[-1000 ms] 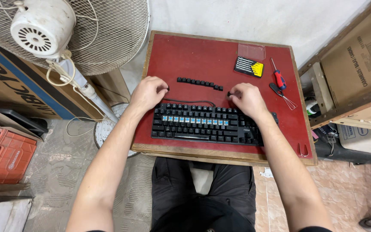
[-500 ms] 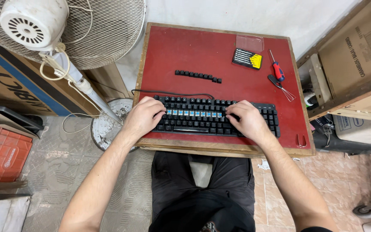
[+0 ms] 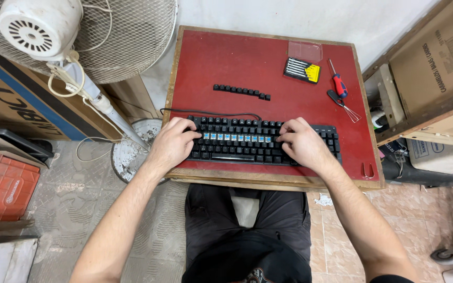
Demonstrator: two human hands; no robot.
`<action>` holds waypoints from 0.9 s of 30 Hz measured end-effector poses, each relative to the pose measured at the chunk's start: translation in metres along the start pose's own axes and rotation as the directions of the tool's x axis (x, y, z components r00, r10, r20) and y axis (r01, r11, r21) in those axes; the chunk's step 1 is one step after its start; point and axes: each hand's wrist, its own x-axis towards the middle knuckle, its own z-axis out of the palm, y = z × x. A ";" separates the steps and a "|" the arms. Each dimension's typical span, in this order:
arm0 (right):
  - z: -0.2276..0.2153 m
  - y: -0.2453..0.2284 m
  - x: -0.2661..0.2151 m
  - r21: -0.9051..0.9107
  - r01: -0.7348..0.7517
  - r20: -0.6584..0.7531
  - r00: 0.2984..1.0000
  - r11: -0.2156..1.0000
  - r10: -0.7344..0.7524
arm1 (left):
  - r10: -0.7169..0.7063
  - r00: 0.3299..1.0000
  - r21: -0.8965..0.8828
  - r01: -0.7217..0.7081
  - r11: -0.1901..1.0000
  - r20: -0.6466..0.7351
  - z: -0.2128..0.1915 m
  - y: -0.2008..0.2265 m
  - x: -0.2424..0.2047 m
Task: The person installs black keycaps onto a mechanical keyboard base with blue switches. They pick up keycaps from a pile on the table and press them into place one by one, working across the keyboard layout.
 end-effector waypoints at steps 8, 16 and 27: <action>0.035 0.050 0.040 0.074 -0.117 -0.142 0.982 0.990 0.127 | 0.036 0.999 0.071 -0.034 0.997 -0.032 0.014 -0.005 0.005; 0.068 0.104 0.110 0.044 -0.201 -0.126 0.971 0.979 0.205 | -0.043 0.993 -0.051 0.037 0.998 -0.109 0.016 -0.012 0.027; 0.060 0.087 0.112 -0.003 -0.248 0.038 0.968 0.969 0.248 | -0.172 0.980 0.061 0.167 0.984 0.103 0.080 -0.065 0.144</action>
